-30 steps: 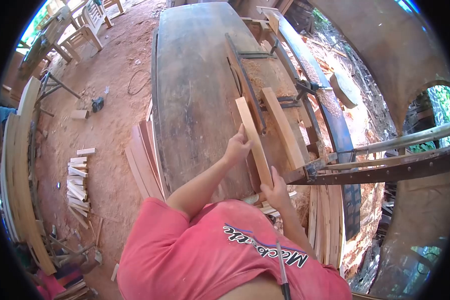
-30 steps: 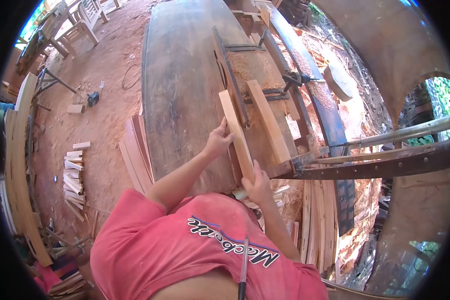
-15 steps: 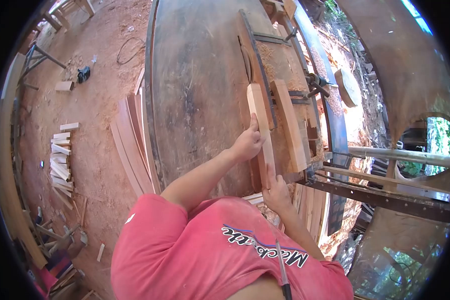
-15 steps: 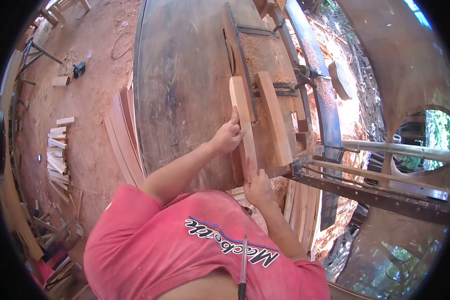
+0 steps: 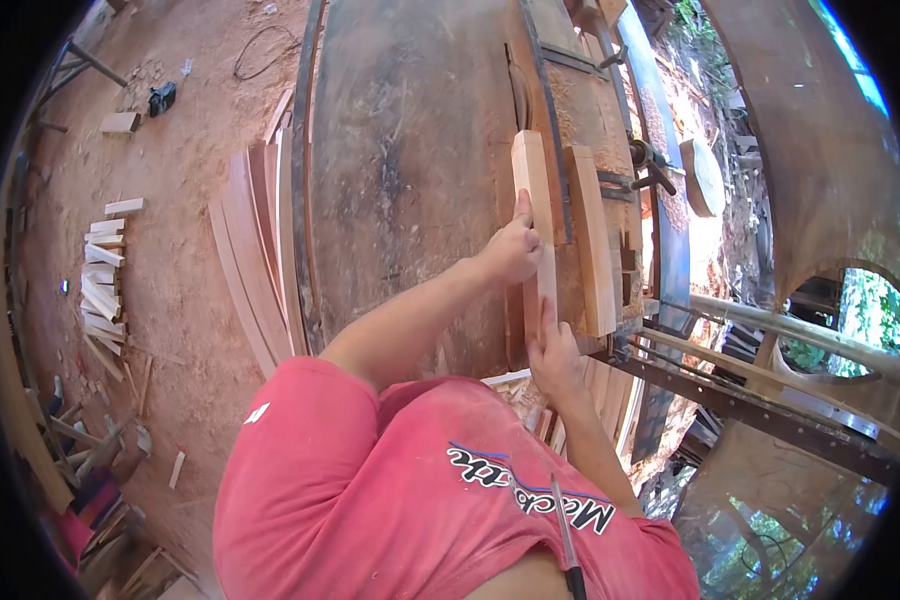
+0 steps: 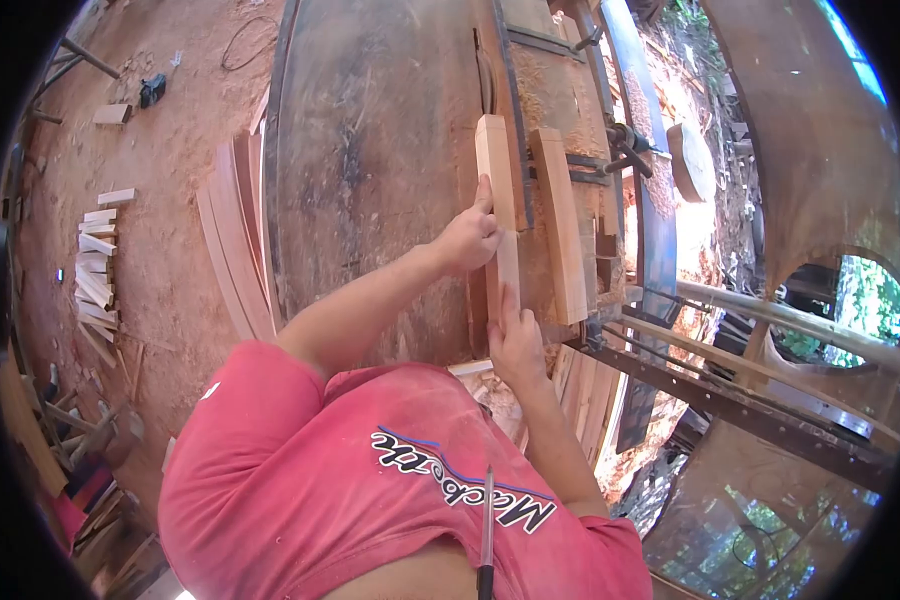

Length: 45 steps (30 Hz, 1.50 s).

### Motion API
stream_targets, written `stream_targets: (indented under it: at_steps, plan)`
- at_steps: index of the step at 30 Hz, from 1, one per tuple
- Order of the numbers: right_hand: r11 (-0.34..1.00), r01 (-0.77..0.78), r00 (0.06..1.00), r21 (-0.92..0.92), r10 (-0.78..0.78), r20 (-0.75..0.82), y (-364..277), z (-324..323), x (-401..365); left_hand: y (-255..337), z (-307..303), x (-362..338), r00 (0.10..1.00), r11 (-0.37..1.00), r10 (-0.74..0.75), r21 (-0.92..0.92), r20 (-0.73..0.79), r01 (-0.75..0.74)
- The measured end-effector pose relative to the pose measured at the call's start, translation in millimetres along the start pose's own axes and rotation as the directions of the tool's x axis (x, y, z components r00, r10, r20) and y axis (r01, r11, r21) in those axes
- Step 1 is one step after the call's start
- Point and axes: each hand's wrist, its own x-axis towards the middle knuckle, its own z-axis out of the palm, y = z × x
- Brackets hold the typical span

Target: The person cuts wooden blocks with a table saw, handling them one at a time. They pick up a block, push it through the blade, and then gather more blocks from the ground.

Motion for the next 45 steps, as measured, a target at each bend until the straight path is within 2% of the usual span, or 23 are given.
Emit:
stream_targets:
  at_steps: [6,9,15,17,20,22,25,33,35,37,41,45]
  plan:
    - [1.0,-0.005,1.0,-0.023,0.005,0.004,-1,-1,8,-2,-4,8,0.999,1.0,-0.027,0.012,0.035,0.027]
    - [1.0,0.002,1.0,-0.031,-0.002,-0.006,-2,-1,11,-10,-1,11,0.999,0.999,0.04,0.013,-0.012,-0.04]
    - [1.0,-0.009,1.0,-0.023,0.009,0.0,-2,-1,16,-6,-9,15,0.999,0.999,-0.027,0.023,0.025,0.026]
    - [1.0,-0.019,1.0,-0.021,0.019,0.009,-3,-3,16,6,-23,16,0.989,0.986,-0.095,0.145,0.11,0.079]
    - [0.998,-0.051,0.998,0.034,0.049,0.045,-3,-6,12,-13,-26,14,0.994,0.997,-0.02,0.075,0.105,0.012]
    - [0.997,0.016,0.999,0.073,-0.012,-0.048,0,1,4,-14,-31,13,0.992,0.998,-0.018,0.063,0.124,0.01]
    - [0.991,0.052,0.995,0.12,-0.042,-0.086,4,9,6,-15,-33,14,0.991,0.999,-0.011,0.039,0.131,0.006]
    - [0.99,0.035,0.994,0.139,-0.02,-0.106,5,13,7,-18,-30,13,0.996,0.999,0.012,0.05,0.091,-0.016]
    - [0.99,0.015,0.994,0.142,0.001,-0.112,3,15,3,-16,-32,14,0.991,0.999,-0.017,0.053,0.129,0.01]
    - [0.991,0.017,0.974,0.131,0.014,-0.228,2,23,-1,-18,-30,15,0.994,0.998,-0.004,0.066,0.112,-0.003]
    - [0.991,0.004,0.971,0.133,0.028,-0.237,4,28,1,-18,-28,15,0.993,0.994,-0.01,0.105,0.117,-0.002]
    - [0.992,0.046,0.96,0.114,-0.013,-0.278,0,16,0,-13,-33,17,0.995,0.998,-0.017,0.055,0.099,0.012]
